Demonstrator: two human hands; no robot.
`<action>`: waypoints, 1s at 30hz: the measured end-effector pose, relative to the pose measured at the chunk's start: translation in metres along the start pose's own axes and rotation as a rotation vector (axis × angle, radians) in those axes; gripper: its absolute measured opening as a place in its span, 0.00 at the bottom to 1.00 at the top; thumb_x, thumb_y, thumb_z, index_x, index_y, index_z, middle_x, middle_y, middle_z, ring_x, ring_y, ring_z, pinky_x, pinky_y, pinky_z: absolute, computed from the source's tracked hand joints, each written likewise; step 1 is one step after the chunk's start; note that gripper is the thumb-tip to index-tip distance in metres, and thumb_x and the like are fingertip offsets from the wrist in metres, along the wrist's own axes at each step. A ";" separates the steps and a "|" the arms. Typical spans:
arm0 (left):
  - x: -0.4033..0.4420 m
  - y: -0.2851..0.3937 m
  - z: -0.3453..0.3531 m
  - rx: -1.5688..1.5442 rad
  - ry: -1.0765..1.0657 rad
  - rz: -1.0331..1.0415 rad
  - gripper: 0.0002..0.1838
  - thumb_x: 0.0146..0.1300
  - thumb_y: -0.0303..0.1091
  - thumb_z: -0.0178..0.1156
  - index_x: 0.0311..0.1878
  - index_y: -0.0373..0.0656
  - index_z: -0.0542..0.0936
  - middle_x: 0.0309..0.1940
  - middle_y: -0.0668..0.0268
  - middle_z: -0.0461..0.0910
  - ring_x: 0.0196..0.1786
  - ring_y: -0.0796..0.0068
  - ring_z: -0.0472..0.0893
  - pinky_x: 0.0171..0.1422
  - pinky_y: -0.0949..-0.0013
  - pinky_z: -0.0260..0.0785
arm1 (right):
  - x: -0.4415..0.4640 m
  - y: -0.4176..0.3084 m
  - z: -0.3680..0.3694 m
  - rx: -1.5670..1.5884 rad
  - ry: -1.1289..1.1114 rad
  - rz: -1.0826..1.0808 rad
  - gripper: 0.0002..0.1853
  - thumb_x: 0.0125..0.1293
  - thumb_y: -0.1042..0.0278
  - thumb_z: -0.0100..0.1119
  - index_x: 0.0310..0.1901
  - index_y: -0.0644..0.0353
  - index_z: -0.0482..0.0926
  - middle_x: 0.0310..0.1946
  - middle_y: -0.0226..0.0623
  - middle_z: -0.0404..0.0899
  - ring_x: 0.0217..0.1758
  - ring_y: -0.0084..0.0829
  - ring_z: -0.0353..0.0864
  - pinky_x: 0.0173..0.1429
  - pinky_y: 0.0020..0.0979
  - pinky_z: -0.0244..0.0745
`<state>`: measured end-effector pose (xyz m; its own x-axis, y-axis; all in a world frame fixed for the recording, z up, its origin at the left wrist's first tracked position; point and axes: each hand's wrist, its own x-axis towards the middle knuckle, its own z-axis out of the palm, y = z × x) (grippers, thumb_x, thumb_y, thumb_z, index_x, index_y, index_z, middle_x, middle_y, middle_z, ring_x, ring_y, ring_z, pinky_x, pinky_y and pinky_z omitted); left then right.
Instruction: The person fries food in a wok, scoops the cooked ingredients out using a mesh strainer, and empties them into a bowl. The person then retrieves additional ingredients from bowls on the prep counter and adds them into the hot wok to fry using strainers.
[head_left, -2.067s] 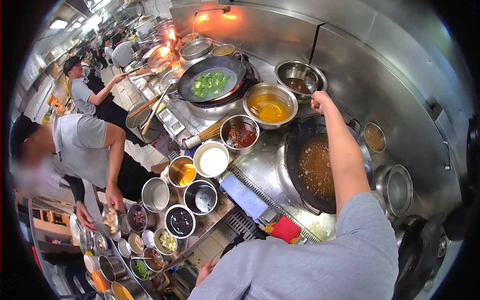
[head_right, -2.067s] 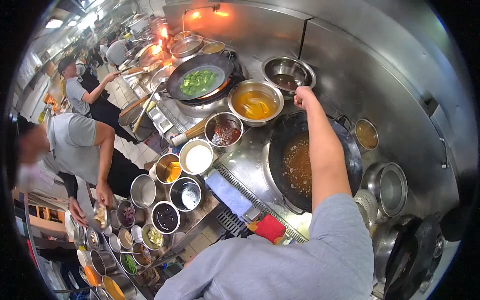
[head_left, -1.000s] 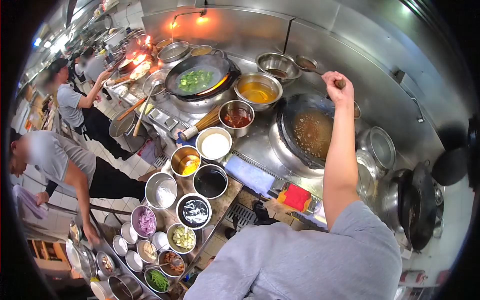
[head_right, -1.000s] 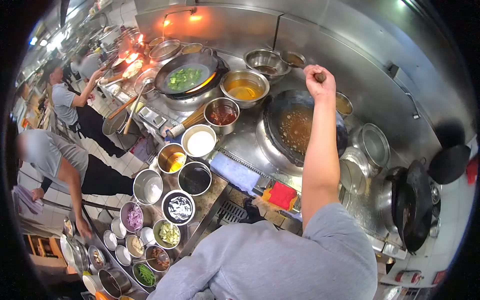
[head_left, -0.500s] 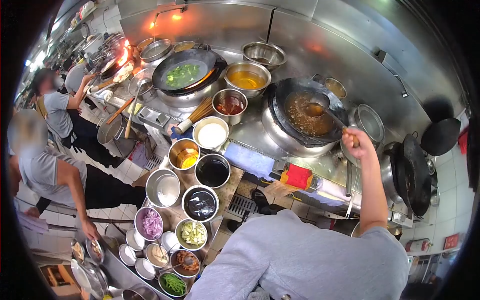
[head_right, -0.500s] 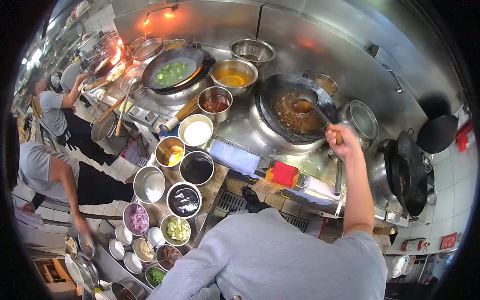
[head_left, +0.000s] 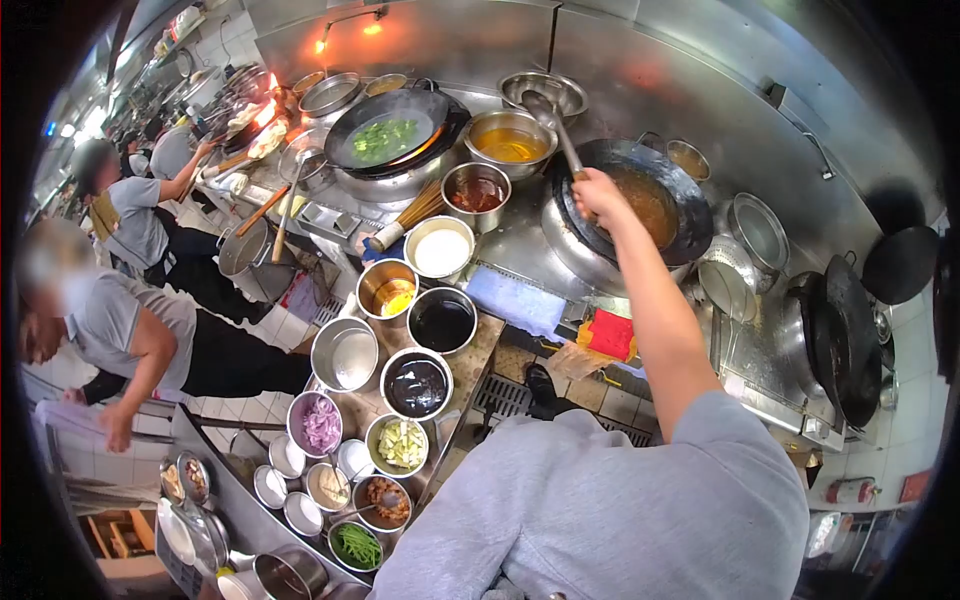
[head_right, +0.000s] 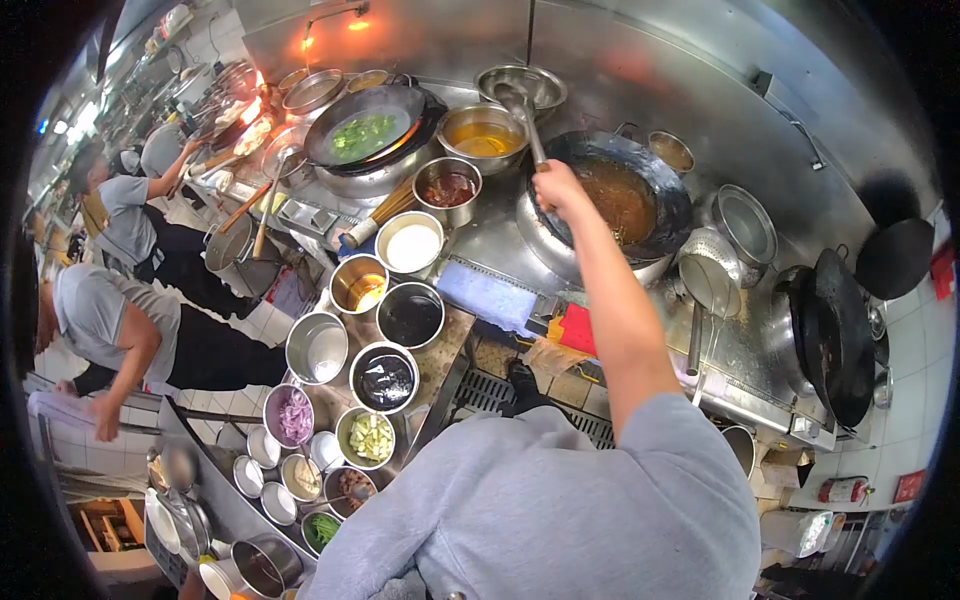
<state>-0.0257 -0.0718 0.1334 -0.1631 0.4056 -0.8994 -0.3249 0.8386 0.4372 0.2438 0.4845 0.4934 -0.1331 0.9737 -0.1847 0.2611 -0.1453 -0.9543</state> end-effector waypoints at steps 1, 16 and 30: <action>-0.003 -0.002 0.000 -0.006 0.005 0.003 0.13 0.53 0.35 0.47 0.43 0.48 0.71 0.32 0.67 0.75 0.34 0.74 0.73 0.33 0.70 0.62 | 0.020 0.005 0.015 0.026 -0.017 0.036 0.02 0.52 0.77 0.43 0.28 0.60 0.64 0.13 0.28 0.62 0.10 0.19 0.59 0.11 0.23 0.57; -0.025 -0.022 -0.005 -0.024 0.042 -0.026 0.13 0.53 0.33 0.46 0.43 0.47 0.71 0.31 0.66 0.75 0.32 0.74 0.74 0.31 0.71 0.62 | 0.051 -0.030 0.016 1.989 -0.507 0.473 0.04 0.40 0.84 0.39 0.18 0.65 0.58 0.16 0.34 0.61 0.16 0.25 0.63 0.18 0.20 0.66; -0.008 -0.004 0.010 0.137 -0.035 -0.006 0.14 0.52 0.31 0.45 0.43 0.46 0.71 0.31 0.66 0.75 0.31 0.74 0.74 0.28 0.71 0.62 | -0.084 -0.036 -0.088 1.994 -0.433 0.089 0.06 0.42 0.86 0.43 0.21 0.66 0.60 0.21 0.35 0.59 0.22 0.24 0.62 0.24 0.21 0.65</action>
<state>-0.0142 -0.0745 0.1385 -0.1283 0.4112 -0.9025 -0.1948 0.8818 0.4295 0.3300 0.4238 0.5637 -0.4322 0.9016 0.0197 -0.8750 -0.4246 0.2324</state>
